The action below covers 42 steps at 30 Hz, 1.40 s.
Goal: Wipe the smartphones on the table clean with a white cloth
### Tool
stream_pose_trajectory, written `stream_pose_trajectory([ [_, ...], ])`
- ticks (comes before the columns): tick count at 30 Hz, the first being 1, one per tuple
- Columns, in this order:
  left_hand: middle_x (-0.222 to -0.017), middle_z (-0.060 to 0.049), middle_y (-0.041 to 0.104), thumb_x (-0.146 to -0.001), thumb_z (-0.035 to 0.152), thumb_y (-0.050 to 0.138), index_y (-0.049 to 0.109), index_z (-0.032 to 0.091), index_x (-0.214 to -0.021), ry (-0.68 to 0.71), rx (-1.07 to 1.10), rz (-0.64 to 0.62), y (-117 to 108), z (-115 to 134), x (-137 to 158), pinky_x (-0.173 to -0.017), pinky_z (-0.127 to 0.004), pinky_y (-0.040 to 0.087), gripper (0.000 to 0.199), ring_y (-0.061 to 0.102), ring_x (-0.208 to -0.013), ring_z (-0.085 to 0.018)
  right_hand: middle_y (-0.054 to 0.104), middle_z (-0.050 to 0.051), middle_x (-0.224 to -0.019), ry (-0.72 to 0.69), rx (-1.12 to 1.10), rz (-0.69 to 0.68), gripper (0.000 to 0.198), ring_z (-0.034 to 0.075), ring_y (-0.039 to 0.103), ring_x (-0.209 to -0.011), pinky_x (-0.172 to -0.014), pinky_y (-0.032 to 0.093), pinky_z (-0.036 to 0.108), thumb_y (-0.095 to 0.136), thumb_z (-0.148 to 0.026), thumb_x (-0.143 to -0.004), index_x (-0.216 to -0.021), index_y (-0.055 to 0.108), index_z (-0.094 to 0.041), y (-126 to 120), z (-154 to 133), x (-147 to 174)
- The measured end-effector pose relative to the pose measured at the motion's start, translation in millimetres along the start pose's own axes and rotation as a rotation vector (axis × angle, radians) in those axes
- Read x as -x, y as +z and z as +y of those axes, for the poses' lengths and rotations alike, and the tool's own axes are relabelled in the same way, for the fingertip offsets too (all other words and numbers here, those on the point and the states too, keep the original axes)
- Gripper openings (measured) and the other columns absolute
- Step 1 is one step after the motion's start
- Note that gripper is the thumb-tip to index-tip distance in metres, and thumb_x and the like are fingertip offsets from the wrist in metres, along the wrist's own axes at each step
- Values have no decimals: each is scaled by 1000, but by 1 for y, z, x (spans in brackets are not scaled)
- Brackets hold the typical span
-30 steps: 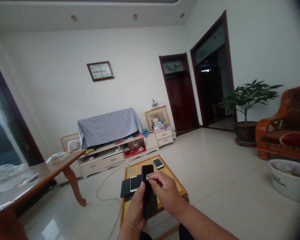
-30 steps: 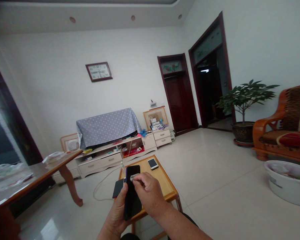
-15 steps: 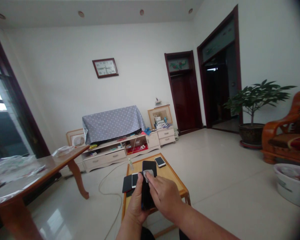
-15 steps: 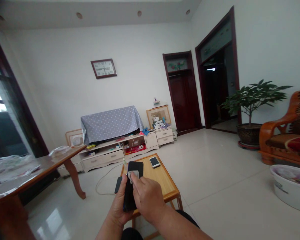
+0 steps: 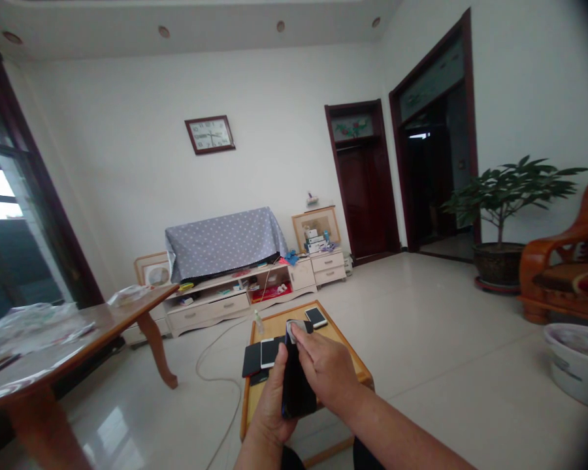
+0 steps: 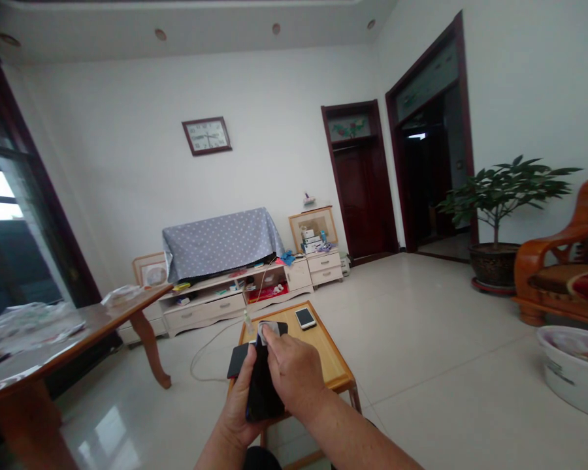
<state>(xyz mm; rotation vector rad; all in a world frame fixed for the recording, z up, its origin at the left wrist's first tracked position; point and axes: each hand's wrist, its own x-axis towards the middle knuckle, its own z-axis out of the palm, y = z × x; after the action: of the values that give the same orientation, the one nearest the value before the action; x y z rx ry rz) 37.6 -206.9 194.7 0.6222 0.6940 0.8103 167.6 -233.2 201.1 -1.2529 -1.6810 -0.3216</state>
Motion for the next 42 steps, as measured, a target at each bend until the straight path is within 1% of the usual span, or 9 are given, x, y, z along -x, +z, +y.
stream_pose_trajectory([
  [6, -88, -12, 76, -78, 68, 66, 69, 11, -108, 15, 79, -58, -9, 1, -4, -92, -42, 53, 65, 71, -100, -31, 74, 6, -88, -88, 33, -109, 39, 20, 68, -77, -71, 49, 30, 47, -20, -97, -134, 61, -21, 6, -10, 26],
  [8, -91, -12, 77, -80, 67, 65, 68, 13, -114, 21, 84, -57, -9, 0, -4, -93, -42, 53, 64, 71, -100, -30, 74, 6, -87, -56, 62, -98, 38, 21, 68, -77, -71, 49, 30, 48, -20, -97, -131, 63, -22, 6, -4, 23],
  [12, -106, -10, 76, -85, 58, 65, 62, 17, -129, 127, 88, -68, -1, -2, -3, -97, -39, 52, 59, 72, -99, -25, 74, 8, -91, 46, 70, -27, 36, 20, 69, -84, -78, 49, 29, 46, -21, -99, -131, 63, -23, -2, 11, 3],
  [14, -109, -11, 76, -86, 57, 64, 62, 16, -129, 136, 93, -88, -1, -1, -3, -98, -37, 51, 59, 72, -99, -24, 75, 8, -91, 57, 67, -14, 36, 19, 69, -85, -77, 49, 28, 45, -22, -100, -130, 64, -23, -3, 11, 2],
  [19, -108, -12, 76, -85, 58, 65, 67, 12, -120, 121, 120, -97, -9, 3, -5, -99, -39, 52, 58, 72, -99, -26, 75, 6, -87, 2, 60, -78, 34, 20, 69, -79, -73, 49, 29, 47, -22, -99, -126, 66, -24, 1, 3, 18],
  [25, -121, -12, 72, -88, 53, 64, 61, 16, -131, 188, 96, -121, -3, 4, -3, -100, -36, 51, 57, 70, -107, -24, 75, 7, -92, 107, 43, -1, 35, 19, 70, -81, -74, 50, 27, 45, -20, -98, -125, 67, -23, -2, 8, 4],
  [30, -102, -13, 77, -84, 59, 66, 69, 10, -111, 121, 107, -66, -6, 5, -3, -97, -36, 53, 56, 73, -98, -25, 75, 7, -90, -45, 20, -53, 33, 20, 70, -81, -75, 50, 28, 49, -20, -97, -124, 67, -23, 4, -7, 17],
  [37, -111, -8, 76, -85, 55, 68, 66, 18, -123, 153, 75, -79, -6, 2, -1, -94, -32, 52, 53, 72, -100, -22, 75, 8, -94, 66, 0, 37, 35, 19, 70, -86, -80, 52, 28, 46, -19, -98, -126, 67, -23, 2, 6, 5],
  [42, -88, -10, 77, -77, 72, 64, 70, 15, -107, 20, 16, -26, -9, 3, -2, -86, -39, 54, 64, 73, -92, -29, 74, 7, -87, -49, -3, -18, 35, 20, 69, -78, -74, 51, 29, 49, -18, -96, -125, 67, -23, 7, -6, 17],
])
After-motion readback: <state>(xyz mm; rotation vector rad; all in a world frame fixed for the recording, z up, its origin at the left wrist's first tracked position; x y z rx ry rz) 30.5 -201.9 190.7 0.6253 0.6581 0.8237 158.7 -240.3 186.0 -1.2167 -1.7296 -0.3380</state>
